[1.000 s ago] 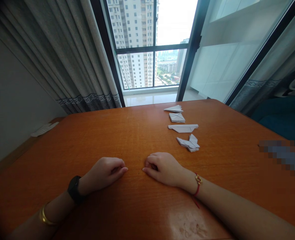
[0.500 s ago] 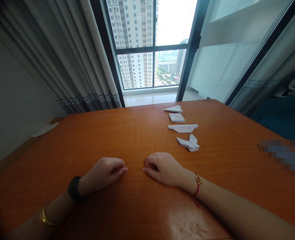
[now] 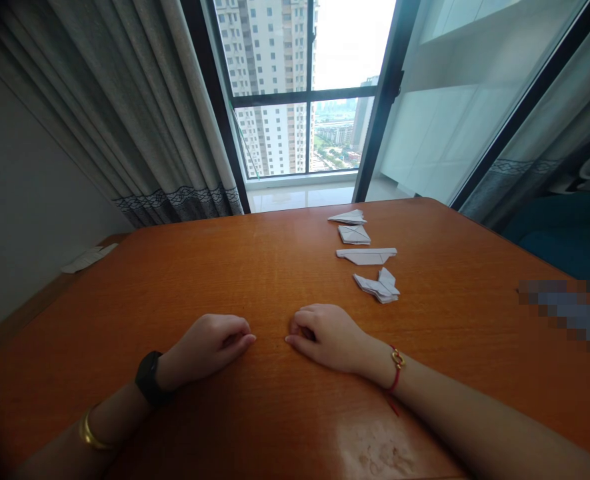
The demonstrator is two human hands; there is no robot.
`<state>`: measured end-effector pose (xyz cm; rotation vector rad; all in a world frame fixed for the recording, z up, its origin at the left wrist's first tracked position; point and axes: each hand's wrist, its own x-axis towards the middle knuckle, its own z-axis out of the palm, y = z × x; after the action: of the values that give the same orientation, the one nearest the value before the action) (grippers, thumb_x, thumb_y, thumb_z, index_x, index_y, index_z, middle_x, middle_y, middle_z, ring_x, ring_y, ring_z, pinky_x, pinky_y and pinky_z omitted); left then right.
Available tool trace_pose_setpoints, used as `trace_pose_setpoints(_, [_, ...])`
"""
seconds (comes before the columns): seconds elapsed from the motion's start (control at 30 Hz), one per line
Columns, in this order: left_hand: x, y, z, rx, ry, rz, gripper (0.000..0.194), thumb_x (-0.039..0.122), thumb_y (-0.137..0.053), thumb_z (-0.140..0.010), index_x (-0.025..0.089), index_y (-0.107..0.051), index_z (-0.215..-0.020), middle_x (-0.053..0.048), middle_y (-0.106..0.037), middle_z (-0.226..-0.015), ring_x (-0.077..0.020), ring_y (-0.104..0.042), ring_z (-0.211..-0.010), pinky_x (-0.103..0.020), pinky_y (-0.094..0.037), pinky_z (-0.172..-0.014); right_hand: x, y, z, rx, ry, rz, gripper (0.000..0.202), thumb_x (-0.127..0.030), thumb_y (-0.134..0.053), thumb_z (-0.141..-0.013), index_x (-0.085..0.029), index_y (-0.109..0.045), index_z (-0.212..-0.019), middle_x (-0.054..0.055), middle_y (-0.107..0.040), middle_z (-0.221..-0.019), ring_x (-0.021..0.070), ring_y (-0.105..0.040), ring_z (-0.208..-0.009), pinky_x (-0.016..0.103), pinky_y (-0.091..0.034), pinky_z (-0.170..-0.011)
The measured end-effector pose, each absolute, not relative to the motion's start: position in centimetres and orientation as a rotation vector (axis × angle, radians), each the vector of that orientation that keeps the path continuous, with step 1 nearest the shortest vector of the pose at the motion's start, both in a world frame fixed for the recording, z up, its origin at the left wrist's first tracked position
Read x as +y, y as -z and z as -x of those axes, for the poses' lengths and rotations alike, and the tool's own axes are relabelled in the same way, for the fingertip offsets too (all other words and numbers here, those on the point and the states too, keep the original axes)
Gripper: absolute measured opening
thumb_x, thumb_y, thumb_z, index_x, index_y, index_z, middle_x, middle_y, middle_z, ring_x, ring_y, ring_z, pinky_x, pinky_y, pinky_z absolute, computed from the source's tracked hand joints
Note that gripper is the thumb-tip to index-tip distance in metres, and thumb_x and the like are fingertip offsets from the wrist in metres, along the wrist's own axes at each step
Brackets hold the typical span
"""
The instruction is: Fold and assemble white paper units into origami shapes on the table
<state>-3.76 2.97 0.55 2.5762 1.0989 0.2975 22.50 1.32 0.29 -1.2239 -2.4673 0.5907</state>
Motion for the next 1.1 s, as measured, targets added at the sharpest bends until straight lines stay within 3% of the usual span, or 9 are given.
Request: trace_pose_setpoints(1.1, [3.03, -0.51, 3.74, 1.101, -0.278, -2.574, 0.025, 0.033, -0.049, -0.093, 0.018, -0.059, -0.076, 0.001, -0.059, -0.067, -0.0118, -0.051, -0.058, -0.024, -0.03, -0.056, 1.32, -0.4, -22.47, -2.468, -0.596, 1.222, 0.015, -0.031, -0.059, -0.089, -0.02, -0.061, -0.08, 0.0, -0.066, -0.077, 0.014, -0.057, -0.07, 0.026, -0.038, -0.067])
